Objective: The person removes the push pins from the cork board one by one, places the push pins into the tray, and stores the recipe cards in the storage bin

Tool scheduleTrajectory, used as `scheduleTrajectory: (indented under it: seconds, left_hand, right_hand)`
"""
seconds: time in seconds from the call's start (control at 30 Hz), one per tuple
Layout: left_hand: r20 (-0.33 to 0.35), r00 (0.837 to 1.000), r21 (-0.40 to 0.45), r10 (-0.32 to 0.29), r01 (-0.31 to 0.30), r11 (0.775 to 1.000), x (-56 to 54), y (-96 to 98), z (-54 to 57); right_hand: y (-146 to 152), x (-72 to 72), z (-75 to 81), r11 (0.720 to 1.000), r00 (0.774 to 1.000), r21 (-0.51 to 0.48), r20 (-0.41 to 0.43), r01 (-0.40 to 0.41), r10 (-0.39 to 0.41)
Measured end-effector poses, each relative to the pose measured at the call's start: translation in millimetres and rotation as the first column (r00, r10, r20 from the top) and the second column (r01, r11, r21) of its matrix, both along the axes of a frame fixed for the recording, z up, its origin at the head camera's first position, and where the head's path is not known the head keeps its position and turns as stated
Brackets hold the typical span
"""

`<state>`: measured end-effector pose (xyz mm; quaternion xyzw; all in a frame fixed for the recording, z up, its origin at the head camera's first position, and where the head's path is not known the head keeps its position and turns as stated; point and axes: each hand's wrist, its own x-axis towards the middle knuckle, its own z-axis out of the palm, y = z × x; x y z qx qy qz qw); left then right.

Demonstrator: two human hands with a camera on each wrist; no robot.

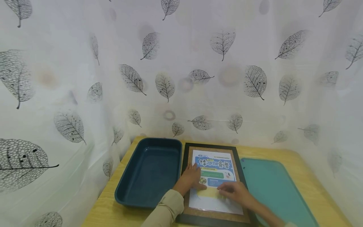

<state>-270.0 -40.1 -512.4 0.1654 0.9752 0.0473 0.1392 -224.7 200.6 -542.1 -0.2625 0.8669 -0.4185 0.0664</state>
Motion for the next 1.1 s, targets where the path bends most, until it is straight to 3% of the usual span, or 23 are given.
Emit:
scheduleTrajectory:
  seconds: [0.47,0.7,0.93,1.1]
  left_hand:
    - [-0.009,1.0,0.007,-0.004,0.004,1.0,2.8,-0.8,3.0]
    - [-0.005,1.0,0.011,-0.001,0.001,1.0,3.2,-1.6,1.9]
    - [0.0,1.0,0.017,-0.001,0.001,1.0,3.6,-1.5,3.1]
    - [0.001,1.0,0.02,-0.001,0.001,1.0,3.4,-2.1,4.4]
  right_hand:
    - [19,-21.9,2.1,0.989,0.992,0.086,-0.049,0.116,-0.113]
    - [29,-28.9,-0.9,0.977,0.98,0.079,-0.054,0.198,-0.194]
    - [41,-35.1,-4.7,0.972,0.972,0.06,-0.084,0.226,-0.221]
    - [48,-40.2,-3.9,0.951,0.953,0.071,-0.071,0.3,-0.296]
